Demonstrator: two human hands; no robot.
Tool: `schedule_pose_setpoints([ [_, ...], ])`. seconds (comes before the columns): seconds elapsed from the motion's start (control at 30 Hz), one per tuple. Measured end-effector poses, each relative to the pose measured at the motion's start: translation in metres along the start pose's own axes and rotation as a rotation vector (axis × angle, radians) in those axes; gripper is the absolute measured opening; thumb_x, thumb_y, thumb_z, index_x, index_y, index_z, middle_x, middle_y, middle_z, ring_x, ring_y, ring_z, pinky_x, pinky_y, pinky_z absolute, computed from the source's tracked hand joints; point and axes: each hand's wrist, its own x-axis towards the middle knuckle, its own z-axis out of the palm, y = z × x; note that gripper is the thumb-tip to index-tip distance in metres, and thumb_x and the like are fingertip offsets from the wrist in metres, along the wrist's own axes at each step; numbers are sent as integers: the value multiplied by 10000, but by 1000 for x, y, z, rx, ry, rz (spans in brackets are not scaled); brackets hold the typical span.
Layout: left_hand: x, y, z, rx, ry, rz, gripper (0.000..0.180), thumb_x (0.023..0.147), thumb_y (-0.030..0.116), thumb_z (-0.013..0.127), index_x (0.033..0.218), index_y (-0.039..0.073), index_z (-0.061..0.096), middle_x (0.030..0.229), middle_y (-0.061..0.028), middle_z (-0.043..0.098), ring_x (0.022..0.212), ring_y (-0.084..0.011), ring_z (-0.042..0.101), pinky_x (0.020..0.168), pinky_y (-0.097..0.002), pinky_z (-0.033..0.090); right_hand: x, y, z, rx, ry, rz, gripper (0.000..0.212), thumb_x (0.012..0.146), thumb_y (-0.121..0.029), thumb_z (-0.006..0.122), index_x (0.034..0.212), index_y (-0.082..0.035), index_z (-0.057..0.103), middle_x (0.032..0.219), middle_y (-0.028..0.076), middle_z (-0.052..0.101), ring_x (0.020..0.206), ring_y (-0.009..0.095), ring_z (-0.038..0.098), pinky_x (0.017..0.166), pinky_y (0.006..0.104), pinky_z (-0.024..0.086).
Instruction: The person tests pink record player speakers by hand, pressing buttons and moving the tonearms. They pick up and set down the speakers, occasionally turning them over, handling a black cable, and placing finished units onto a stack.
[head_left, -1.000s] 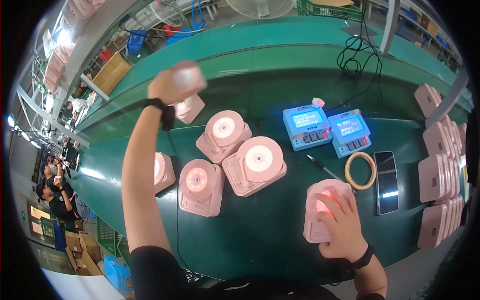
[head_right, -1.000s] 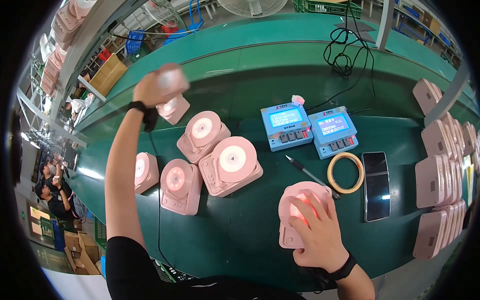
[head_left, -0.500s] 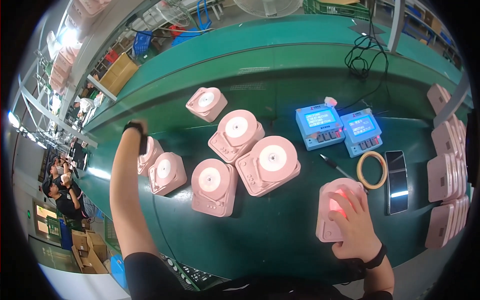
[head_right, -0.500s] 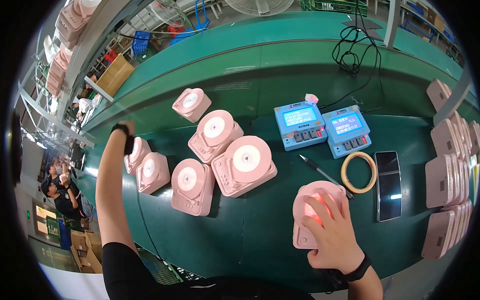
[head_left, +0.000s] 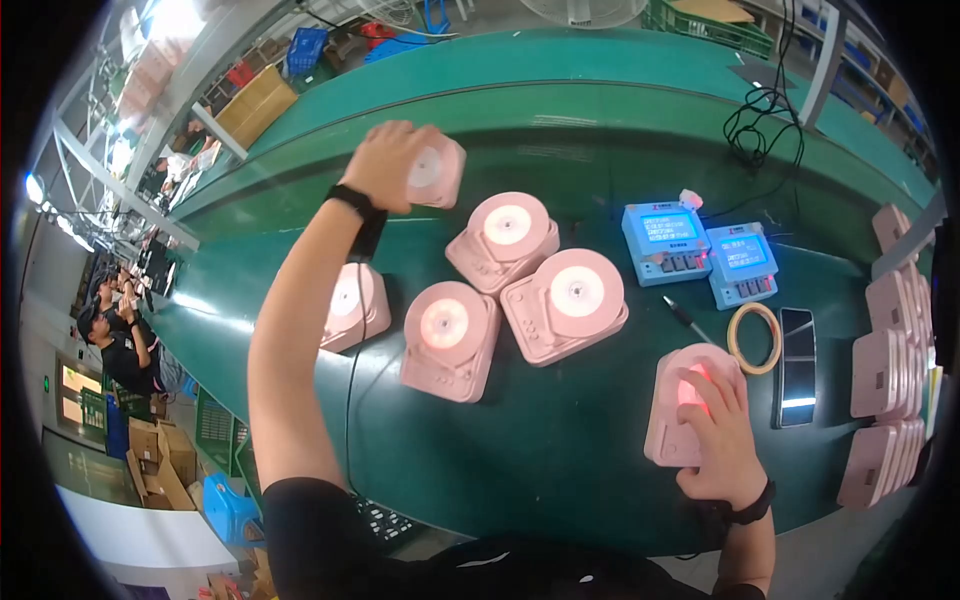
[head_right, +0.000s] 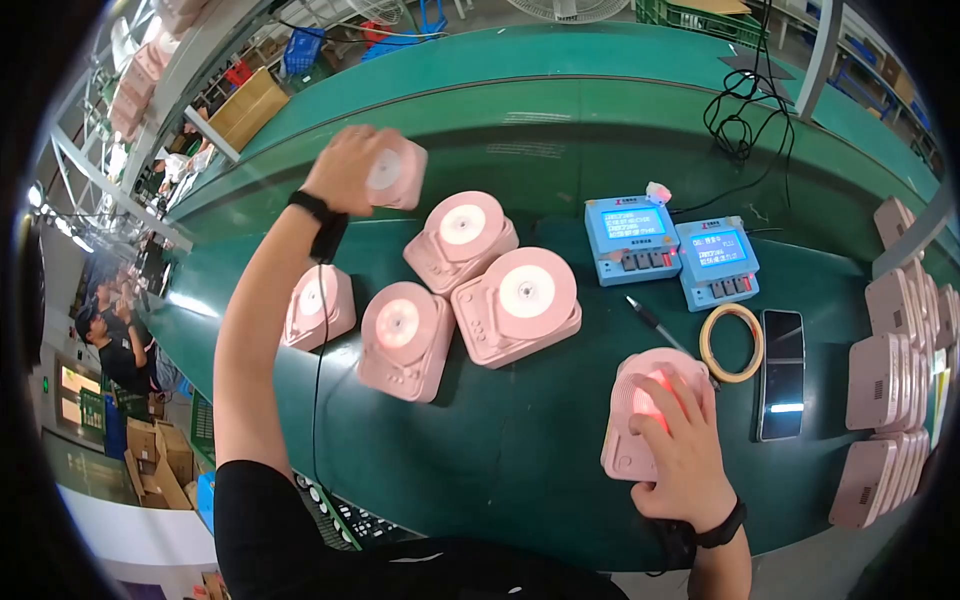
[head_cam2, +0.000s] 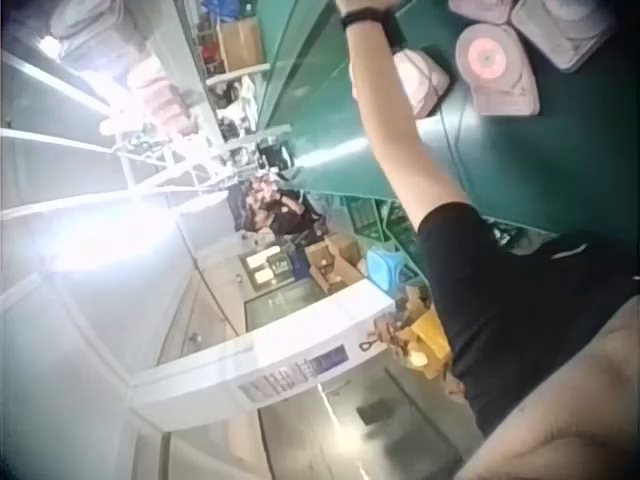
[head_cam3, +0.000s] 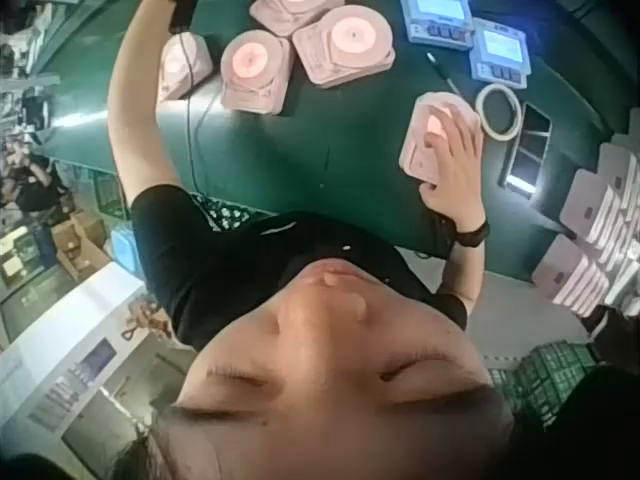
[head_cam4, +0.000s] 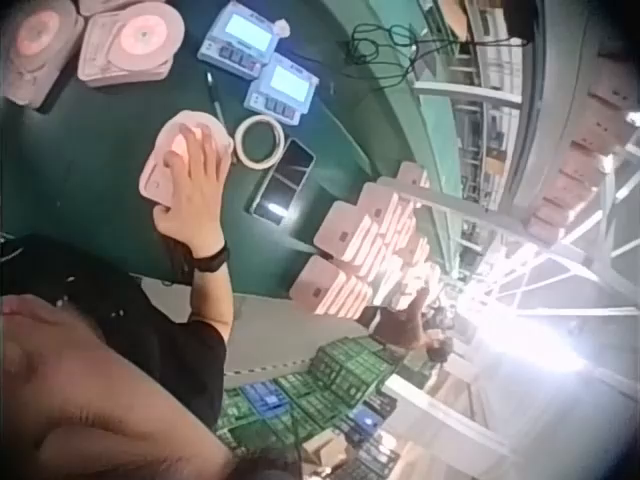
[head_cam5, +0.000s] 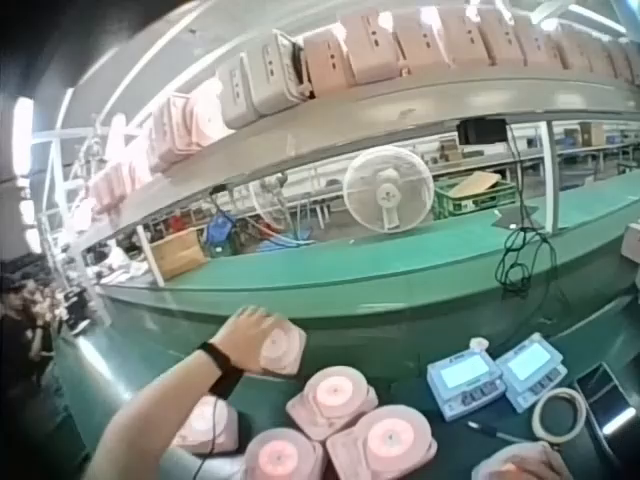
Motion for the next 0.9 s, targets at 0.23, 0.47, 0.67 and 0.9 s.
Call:
schedule_pose_setpoints([
  [0.23,-185,27,-88,-386,-178,-203,935,457,224,792,1303,48,435,1209,-199,506,1114,-409,459,1019,-459,360,-4,-19,-9,-37,53,-5,447,569,-211,694,959,-72,523,1268,162,480,1249,407,398,1068,532,253],
  [0.47,-267,94,-80,-569,-233,-247,821,564,363,811,1251,54,487,1234,-196,494,1148,-396,456,979,-433,409,65,-75,30,-66,182,5,555,795,-343,678,1219,-32,499,1326,196,439,1267,402,367,1053,490,286],
  [0.67,-299,40,19,-904,235,-480,766,717,349,744,1349,54,429,1327,-190,459,1248,-360,415,1060,-409,334,124,-87,115,-273,354,66,551,825,-266,638,1331,-124,474,1390,188,383,1305,397,327,1077,528,252],
  [0.9,-302,16,69,-921,197,-509,786,773,323,692,1415,24,351,1414,-174,404,1323,-311,356,1111,-387,237,87,-75,109,-295,229,-9,445,827,-136,580,1270,-164,542,1424,166,362,1339,391,287,1100,516,220],
])
